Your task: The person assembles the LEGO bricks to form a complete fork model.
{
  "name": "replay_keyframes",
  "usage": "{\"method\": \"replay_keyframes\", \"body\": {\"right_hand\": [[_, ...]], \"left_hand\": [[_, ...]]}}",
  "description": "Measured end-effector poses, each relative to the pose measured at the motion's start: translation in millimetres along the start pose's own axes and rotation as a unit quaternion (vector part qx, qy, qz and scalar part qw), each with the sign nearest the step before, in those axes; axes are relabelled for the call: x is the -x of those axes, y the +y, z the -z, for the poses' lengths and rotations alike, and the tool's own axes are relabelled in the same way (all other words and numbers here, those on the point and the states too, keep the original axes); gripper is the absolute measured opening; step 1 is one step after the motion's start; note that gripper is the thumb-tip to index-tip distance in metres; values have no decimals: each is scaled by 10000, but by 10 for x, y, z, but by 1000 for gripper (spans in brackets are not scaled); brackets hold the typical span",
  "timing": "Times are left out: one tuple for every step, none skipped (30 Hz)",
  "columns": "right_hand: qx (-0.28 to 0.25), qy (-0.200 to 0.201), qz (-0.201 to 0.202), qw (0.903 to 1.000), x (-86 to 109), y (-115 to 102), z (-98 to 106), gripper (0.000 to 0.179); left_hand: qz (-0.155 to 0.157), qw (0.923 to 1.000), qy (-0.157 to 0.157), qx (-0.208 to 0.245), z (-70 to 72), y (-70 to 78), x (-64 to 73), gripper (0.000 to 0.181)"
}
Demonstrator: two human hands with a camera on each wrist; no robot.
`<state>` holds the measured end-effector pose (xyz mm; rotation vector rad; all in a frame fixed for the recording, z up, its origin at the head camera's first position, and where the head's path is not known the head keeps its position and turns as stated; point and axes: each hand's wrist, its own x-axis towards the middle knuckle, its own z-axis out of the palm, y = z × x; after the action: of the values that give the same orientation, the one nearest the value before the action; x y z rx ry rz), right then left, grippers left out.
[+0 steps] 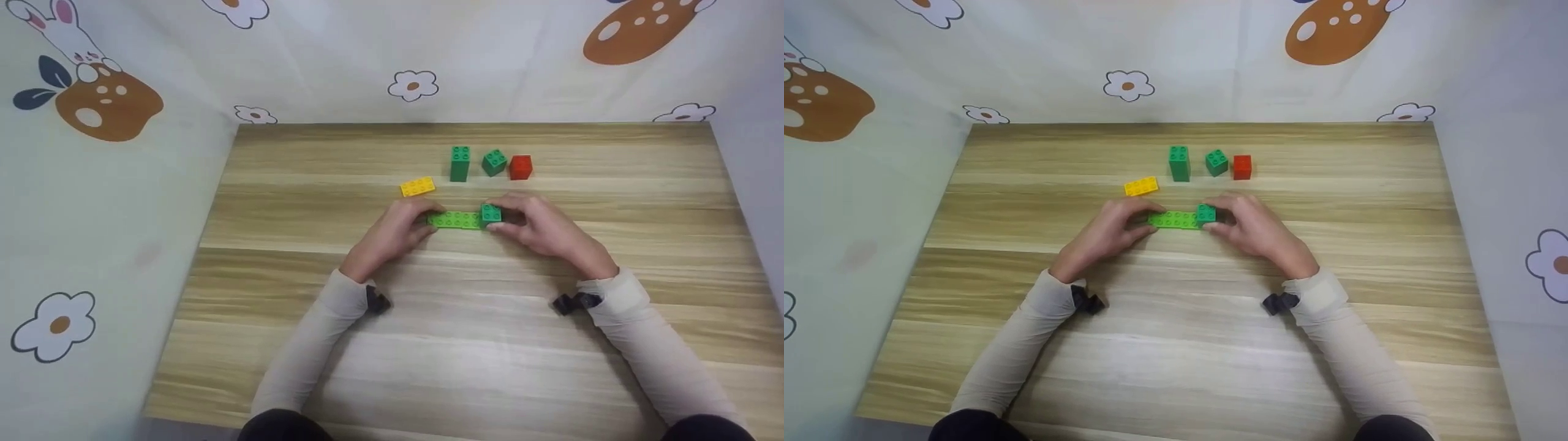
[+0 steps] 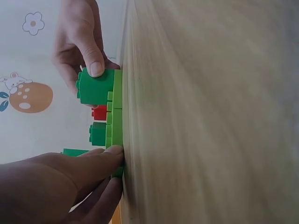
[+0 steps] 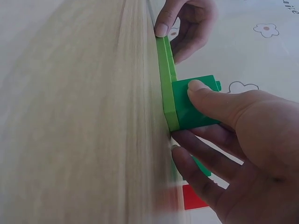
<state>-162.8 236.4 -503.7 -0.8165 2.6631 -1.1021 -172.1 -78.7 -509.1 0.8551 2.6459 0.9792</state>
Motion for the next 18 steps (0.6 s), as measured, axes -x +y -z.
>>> {"method": "replay_keyframes", "body": {"right_hand": [[9, 1, -7, 10000, 2, 2, -1, 48], [16, 3, -13, 10000, 3, 4, -2, 48], [15, 7, -20, 10000, 4, 3, -3, 48], [14, 16, -22, 10000, 4, 5, -5, 48], [14, 22, -24, 10000, 4, 5, -7, 48], [12, 27, -26, 10000, 5, 4, -7, 48], [10, 31, -26, 10000, 5, 4, -9, 48], [3, 42, -28, 10000, 6, 2, -8, 48], [8, 64, -22, 10000, 6, 1, -8, 48], [23, 86, -10, 10000, 5, 2, -9, 47], [36, 103, 2, 9999, 4, 3, -10, 47], [48, 122, 9, 9999, 5, 2, -9, 47], [67, 142, 16, 9999, 5, 6, -11, 47], [94, 164, 18, 9998, 7, 6, -10, 47], [116, 184, 28, 9998, 5, 8, -10, 47], [128, 194, 33, 9997, 5, 9, -11, 47], [132, 208, 29, 9997, 7, 12, -12, 47], [132, 223, 29, 9997, 9, 14, -13, 46]], "left_hand": [[17, 10000, -8, -1, 0, 1, -1, 35], [23, 10000, -13, 3, 0, -1, -3, 35], [26, 10000, -13, 12, 0, -1, -1, 35], [25, 10000, -14, 27, 2, -2, -1, 35], [13, 10000, -10, 43, 3, -4, -1, 35], [0, 10000, -3, 57, 4, -6, 1, 35], [-11, 10000, 0, 69, 3, -9, 2, 34], [-25, 10000, 2, 85, 3, -12, 3, 34], [-52, 9999, 11, 86, 3, -14, 4, 34], [-82, 9999, 22, 84, 2, -17, 4, 34], [-118, 9999, 32, 76, 2, -20, 4, 34], [-144, 9999, 44, 70, 1, -22, 5, 33], [-174, 9998, 55, 59, 0, -25, 5, 33], [-200, 9998, 65, 54, -1, -25, 5, 33], [-223, 9997, 74, 43, -1, -26, 5, 33], [-232, 9997, 79, 48, -2, -27, 5, 33], [-243, 9997, 80, 51, -2, -25, 4, 34], [-255, 9996, 84, 51, -3, -25, 2, 34]]}}
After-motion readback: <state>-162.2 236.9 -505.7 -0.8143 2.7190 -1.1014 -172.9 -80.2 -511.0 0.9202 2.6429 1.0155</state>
